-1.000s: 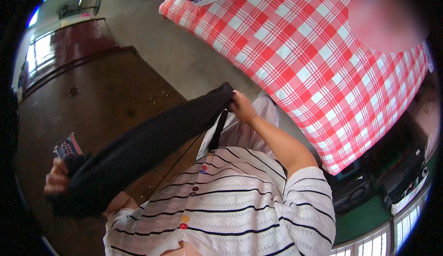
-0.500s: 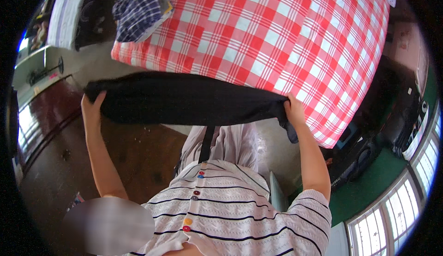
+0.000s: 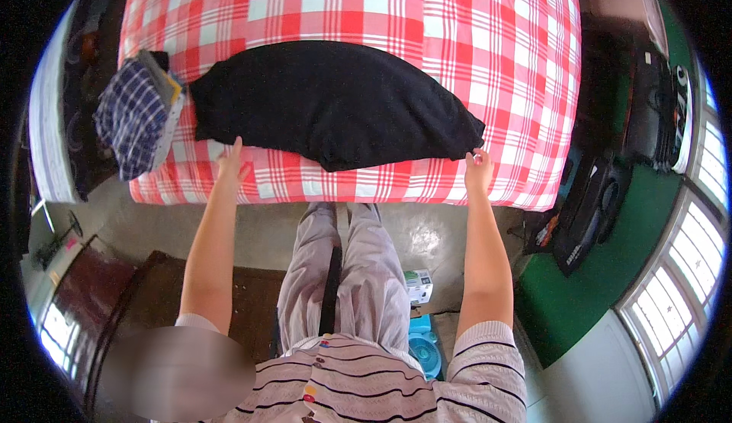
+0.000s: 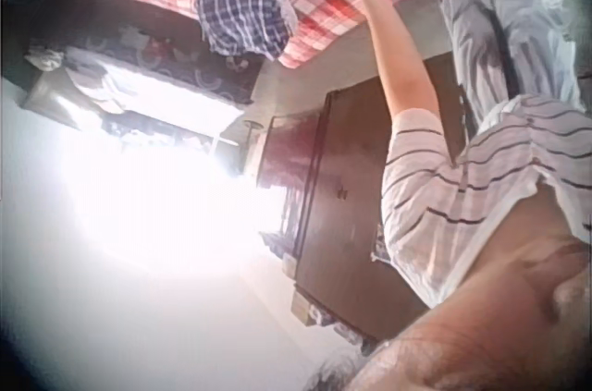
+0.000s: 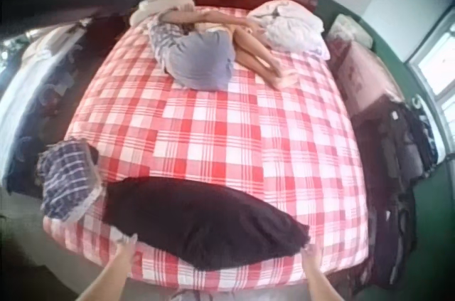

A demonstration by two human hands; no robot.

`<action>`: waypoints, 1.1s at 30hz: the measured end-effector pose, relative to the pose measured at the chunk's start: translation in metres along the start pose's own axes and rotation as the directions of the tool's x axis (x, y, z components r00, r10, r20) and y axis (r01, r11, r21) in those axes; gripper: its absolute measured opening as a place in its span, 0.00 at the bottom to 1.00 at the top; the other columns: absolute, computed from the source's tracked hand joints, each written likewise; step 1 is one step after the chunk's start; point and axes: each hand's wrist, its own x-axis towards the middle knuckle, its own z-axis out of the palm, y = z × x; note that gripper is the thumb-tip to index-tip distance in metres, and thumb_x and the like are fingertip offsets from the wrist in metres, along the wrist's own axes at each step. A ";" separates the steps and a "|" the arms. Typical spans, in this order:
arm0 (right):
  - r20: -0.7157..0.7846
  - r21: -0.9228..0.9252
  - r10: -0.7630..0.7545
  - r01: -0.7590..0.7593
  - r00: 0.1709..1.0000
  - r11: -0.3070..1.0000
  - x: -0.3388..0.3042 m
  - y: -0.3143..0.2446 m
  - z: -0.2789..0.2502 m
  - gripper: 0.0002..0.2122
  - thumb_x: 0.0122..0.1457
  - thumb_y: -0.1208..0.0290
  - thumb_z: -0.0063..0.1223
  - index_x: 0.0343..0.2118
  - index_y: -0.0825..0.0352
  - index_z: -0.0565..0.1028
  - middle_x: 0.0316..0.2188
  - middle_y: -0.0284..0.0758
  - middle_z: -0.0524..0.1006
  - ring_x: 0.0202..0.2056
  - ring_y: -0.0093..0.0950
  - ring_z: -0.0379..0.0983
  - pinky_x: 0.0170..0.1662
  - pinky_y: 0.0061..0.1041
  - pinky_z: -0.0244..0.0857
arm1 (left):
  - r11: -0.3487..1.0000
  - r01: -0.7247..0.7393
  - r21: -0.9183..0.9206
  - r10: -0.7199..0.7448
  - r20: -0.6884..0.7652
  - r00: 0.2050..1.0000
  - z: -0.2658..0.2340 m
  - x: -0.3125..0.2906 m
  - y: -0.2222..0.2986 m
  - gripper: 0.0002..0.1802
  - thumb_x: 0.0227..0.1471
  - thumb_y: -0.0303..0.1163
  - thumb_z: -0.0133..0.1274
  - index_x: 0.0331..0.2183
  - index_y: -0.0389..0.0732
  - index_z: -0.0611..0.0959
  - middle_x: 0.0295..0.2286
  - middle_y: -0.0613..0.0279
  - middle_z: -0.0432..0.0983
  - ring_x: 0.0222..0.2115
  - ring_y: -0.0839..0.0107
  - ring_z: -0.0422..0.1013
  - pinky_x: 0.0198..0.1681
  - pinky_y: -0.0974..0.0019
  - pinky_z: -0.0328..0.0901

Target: The person folds various clothing items on a bed, including jeans, a polka-dot top, yellow shorts, grey pants, a plaid shirt, and a black top. They smooth and align each item before folding it into a neat stack.

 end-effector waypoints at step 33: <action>0.540 0.765 0.199 -0.575 0.818 0.290 0.040 -0.063 0.019 0.26 0.54 0.63 0.58 0.52 0.72 0.65 0.49 0.41 0.71 0.49 0.38 0.70 0.50 0.37 0.67 | -0.017 -0.911 0.412 0.798 0.554 0.236 0.115 -0.115 -0.074 0.17 0.37 0.28 0.58 0.35 0.47 0.77 0.38 0.63 0.67 0.40 0.59 0.65 0.41 0.57 0.63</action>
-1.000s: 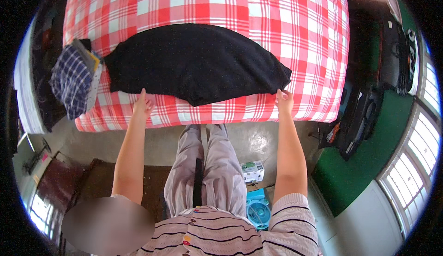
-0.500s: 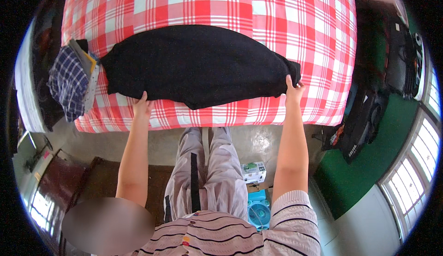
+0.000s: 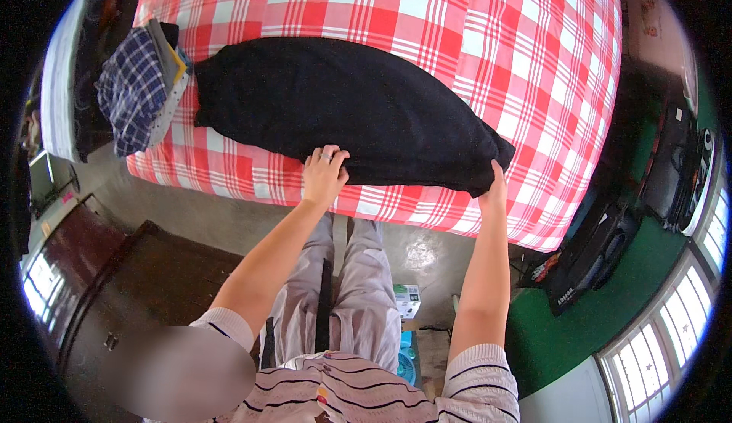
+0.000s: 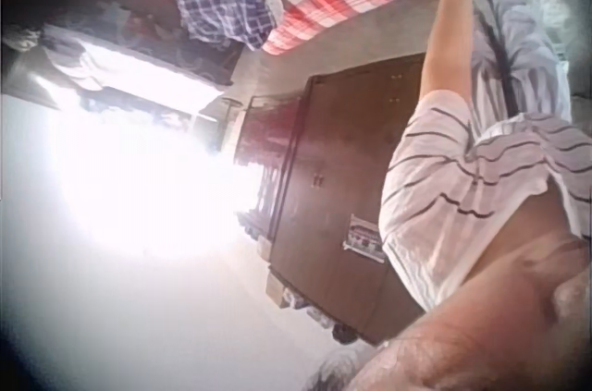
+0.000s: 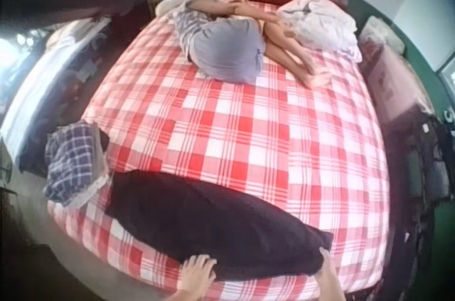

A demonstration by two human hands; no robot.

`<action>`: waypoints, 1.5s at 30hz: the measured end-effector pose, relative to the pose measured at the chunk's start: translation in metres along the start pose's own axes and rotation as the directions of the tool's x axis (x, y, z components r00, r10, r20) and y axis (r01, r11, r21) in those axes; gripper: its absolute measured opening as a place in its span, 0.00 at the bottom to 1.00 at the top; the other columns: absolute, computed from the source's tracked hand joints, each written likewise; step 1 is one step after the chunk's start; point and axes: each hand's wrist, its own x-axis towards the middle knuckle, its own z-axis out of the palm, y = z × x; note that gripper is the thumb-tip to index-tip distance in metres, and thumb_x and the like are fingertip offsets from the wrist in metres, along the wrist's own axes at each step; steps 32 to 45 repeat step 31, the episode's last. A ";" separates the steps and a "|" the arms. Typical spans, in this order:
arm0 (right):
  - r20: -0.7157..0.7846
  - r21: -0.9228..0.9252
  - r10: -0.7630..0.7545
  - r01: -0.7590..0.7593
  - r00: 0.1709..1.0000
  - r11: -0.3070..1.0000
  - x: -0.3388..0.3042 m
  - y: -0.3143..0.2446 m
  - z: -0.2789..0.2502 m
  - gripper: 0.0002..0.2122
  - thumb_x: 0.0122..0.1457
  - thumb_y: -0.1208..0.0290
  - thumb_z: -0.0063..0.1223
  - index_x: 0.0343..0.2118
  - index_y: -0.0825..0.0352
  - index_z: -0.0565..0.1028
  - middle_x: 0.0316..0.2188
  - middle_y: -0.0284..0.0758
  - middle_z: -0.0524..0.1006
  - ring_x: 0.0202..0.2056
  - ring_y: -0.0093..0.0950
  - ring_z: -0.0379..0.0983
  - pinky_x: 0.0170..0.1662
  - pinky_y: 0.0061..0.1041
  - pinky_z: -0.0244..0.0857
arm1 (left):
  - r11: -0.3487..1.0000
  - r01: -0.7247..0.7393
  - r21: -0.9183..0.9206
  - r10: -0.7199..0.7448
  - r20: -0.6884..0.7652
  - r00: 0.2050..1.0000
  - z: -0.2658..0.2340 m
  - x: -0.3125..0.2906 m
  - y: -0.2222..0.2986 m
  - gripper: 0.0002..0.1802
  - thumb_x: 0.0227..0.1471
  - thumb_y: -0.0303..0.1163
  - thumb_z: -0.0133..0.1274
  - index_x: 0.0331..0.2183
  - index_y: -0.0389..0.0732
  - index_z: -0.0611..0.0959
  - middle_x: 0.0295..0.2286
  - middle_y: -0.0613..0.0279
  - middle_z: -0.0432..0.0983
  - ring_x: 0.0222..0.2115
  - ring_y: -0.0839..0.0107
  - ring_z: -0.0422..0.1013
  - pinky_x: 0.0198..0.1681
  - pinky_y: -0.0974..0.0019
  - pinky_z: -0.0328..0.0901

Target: The person folds various clothing items on a bed, including jeans, a polka-dot top, yellow shorts, grey pants, a plaid shirt, and a black top. They smooth and align each item before folding it into a neat stack.

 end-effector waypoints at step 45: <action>0.005 -0.555 -0.450 0.377 0.893 0.741 -0.057 -0.098 -0.045 0.24 0.58 0.65 0.54 0.55 0.71 0.63 0.47 0.40 0.72 0.44 0.31 0.72 0.45 0.25 0.69 | 0.973 0.116 -0.197 -0.048 0.319 0.947 0.010 -0.007 0.056 0.42 0.39 0.27 0.58 0.57 0.54 0.61 0.48 0.53 0.59 0.35 0.53 0.72 0.38 0.55 0.68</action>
